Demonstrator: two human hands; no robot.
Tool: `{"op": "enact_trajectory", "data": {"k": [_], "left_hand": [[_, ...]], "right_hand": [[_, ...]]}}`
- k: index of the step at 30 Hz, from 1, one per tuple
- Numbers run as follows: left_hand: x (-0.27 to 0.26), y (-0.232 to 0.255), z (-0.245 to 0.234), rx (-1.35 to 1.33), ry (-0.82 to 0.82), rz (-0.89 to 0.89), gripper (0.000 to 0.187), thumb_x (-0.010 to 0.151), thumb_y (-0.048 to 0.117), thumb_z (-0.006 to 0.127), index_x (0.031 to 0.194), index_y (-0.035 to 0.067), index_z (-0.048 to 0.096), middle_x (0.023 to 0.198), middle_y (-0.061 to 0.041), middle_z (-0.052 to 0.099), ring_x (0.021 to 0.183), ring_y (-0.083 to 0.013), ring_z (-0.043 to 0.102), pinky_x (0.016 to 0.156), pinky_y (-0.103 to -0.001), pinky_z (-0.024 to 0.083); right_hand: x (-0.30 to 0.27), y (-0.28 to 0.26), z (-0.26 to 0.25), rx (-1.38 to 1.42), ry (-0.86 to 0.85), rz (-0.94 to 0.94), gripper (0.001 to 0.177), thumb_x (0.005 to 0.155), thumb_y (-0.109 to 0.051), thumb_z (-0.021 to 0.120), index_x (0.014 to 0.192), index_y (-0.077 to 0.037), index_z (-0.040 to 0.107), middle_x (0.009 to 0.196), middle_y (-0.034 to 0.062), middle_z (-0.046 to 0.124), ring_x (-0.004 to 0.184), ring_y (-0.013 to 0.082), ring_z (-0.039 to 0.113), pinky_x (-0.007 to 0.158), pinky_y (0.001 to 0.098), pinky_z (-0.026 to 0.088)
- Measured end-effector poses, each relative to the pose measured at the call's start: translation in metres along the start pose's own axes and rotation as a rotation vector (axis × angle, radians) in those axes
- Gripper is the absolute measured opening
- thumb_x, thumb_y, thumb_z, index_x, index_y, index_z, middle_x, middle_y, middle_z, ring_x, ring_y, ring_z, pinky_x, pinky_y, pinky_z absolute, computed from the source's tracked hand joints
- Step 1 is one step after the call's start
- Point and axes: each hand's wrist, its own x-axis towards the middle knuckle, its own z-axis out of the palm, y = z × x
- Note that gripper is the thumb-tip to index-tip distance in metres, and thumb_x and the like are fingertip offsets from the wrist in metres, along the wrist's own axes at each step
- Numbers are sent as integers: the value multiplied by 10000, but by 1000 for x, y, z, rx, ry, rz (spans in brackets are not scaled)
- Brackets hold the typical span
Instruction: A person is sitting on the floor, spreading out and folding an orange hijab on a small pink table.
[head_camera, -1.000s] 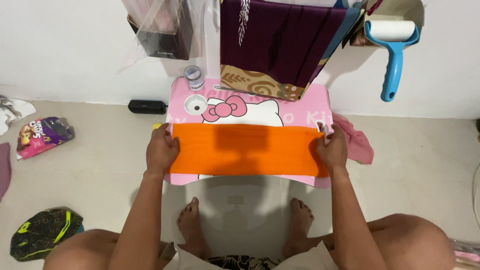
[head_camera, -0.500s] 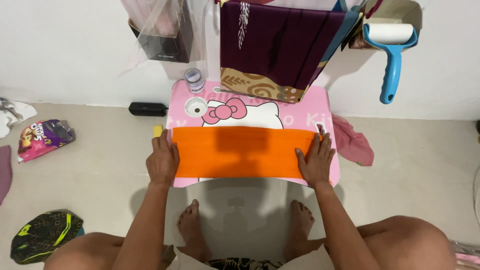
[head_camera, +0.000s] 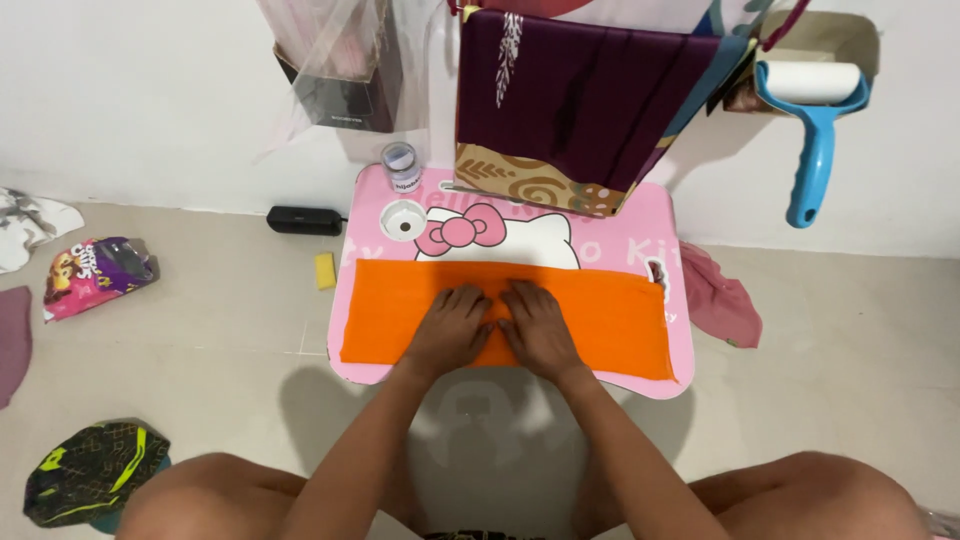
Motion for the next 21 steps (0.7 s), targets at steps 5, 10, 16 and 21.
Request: {"op": "enact_trajectory", "data": {"k": [5,10,16,21], "left_hand": [[-3,-8,3,-118,-149,-102,523,920,497,606,1285,123,637,1306,-91,575,1313,-286,523,1051,-442,417],[-7,-14,1,-220,-187,-216,743,894,591,602,1486,153,506,1582,-109,432,1513,-352,307,1215,-528,221],[-2,-14,-10,-227,-348,-320,735,993,642,420,1569,187,397,1681,-63,301,1567,-301,203,1272,-531,94],[1,-20,-20,-198,-417,-409,667,1058,601,296,1610,227,328,1710,-46,231,1583,-288,145,1287,-519,47]], "right_hand": [[4,-6,10,26,-26,99,555,1060,-450,458,1539,-174,415,1671,83,294,1550,296,217,1282,521,82],[1,10,-1,2,-99,156,689,1040,-591,400,1613,-219,306,1723,49,180,1574,285,147,1287,531,20],[-27,56,-26,-87,-84,282,674,1066,-580,315,1644,-236,274,1711,93,218,1557,342,208,1273,567,83],[-49,98,-40,-142,-53,509,733,1063,-605,237,1657,-176,231,1727,79,183,1580,327,162,1281,580,55]]}}
